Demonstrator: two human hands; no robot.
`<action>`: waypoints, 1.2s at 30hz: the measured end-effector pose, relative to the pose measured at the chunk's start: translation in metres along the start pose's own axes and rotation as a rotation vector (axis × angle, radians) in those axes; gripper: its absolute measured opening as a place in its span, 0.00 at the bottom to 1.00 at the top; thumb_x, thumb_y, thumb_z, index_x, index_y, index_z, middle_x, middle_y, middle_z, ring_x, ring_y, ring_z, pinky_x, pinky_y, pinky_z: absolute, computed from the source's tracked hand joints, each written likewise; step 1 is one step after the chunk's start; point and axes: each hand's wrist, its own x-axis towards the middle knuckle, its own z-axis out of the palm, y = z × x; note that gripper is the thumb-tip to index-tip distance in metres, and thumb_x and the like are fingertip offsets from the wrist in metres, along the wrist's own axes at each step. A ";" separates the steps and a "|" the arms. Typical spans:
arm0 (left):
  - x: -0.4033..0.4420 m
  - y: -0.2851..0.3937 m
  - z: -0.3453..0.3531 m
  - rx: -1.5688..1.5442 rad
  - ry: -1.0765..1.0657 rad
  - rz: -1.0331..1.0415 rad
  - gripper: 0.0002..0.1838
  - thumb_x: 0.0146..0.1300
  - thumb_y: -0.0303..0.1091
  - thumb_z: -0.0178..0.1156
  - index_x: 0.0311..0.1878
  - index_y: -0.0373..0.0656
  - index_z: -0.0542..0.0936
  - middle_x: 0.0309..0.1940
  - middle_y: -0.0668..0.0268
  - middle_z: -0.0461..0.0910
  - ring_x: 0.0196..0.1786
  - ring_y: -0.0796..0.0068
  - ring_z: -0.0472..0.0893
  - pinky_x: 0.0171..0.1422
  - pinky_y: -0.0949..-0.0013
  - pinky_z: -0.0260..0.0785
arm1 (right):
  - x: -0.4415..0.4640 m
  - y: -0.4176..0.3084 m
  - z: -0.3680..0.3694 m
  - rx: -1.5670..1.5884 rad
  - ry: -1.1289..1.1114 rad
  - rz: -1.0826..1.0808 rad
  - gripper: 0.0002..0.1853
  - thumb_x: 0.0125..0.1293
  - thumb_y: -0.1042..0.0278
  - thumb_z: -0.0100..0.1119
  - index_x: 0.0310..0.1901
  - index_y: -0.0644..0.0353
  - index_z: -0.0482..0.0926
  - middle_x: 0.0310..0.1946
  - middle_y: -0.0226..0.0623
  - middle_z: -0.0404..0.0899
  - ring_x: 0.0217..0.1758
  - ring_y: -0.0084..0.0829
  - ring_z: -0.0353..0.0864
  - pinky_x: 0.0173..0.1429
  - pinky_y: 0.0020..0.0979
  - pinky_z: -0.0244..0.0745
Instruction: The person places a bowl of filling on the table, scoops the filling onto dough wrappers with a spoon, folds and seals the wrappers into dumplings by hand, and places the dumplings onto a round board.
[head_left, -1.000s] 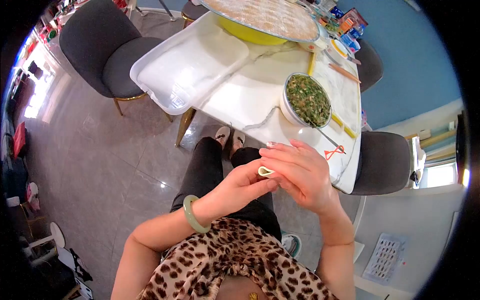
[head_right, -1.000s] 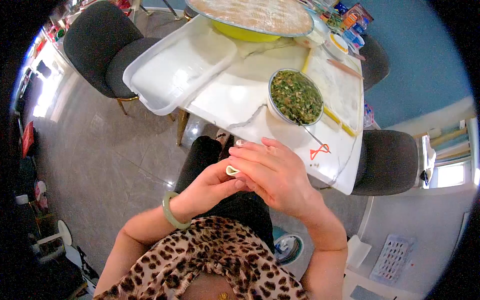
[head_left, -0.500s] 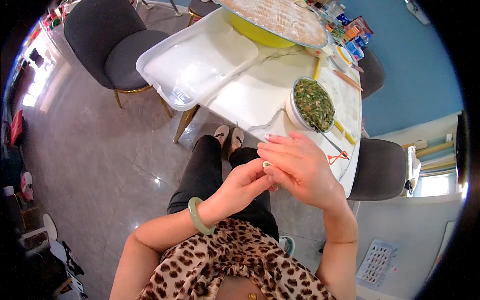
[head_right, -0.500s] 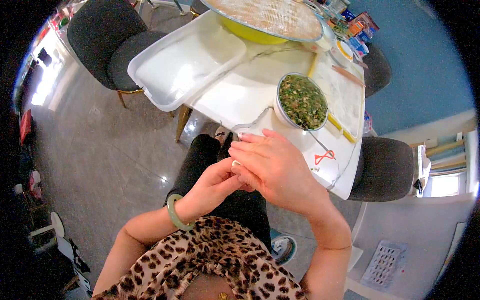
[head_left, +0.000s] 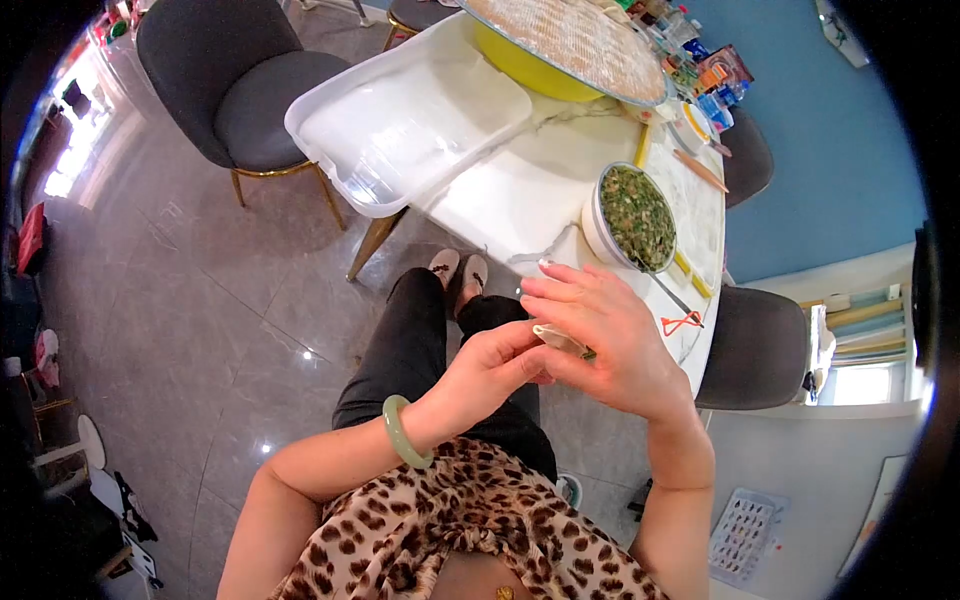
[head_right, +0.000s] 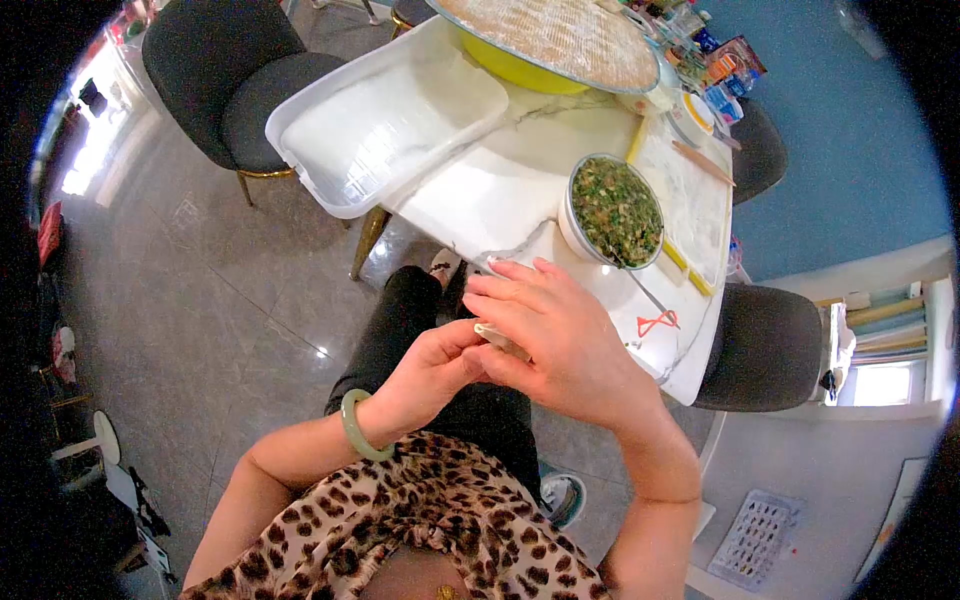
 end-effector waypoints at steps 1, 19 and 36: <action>0.000 -0.001 0.000 0.000 -0.001 0.000 0.12 0.72 0.32 0.50 0.53 0.36 0.74 0.47 0.66 0.77 0.50 0.77 0.78 0.57 0.69 0.74 | 0.000 0.001 0.001 0.000 0.000 0.001 0.15 0.57 0.65 0.63 0.45 0.58 0.79 0.47 0.38 0.81 0.56 0.38 0.78 0.64 0.46 0.67; -0.032 0.028 0.010 -0.128 0.134 0.121 0.19 0.73 0.33 0.48 0.64 0.41 0.61 0.56 0.55 0.73 0.55 0.59 0.79 0.58 0.62 0.75 | -0.025 -0.023 0.031 0.481 0.157 0.288 0.37 0.53 0.67 0.70 0.65 0.61 0.65 0.45 0.41 0.78 0.47 0.40 0.77 0.53 0.36 0.72; -0.021 0.021 0.038 -0.001 0.125 0.223 0.19 0.67 0.33 0.58 0.56 0.42 0.65 0.50 0.63 0.75 0.51 0.70 0.78 0.56 0.66 0.75 | -0.058 -0.024 0.054 0.892 0.485 0.248 0.24 0.65 0.68 0.57 0.62 0.63 0.70 0.57 0.40 0.74 0.58 0.34 0.74 0.61 0.32 0.68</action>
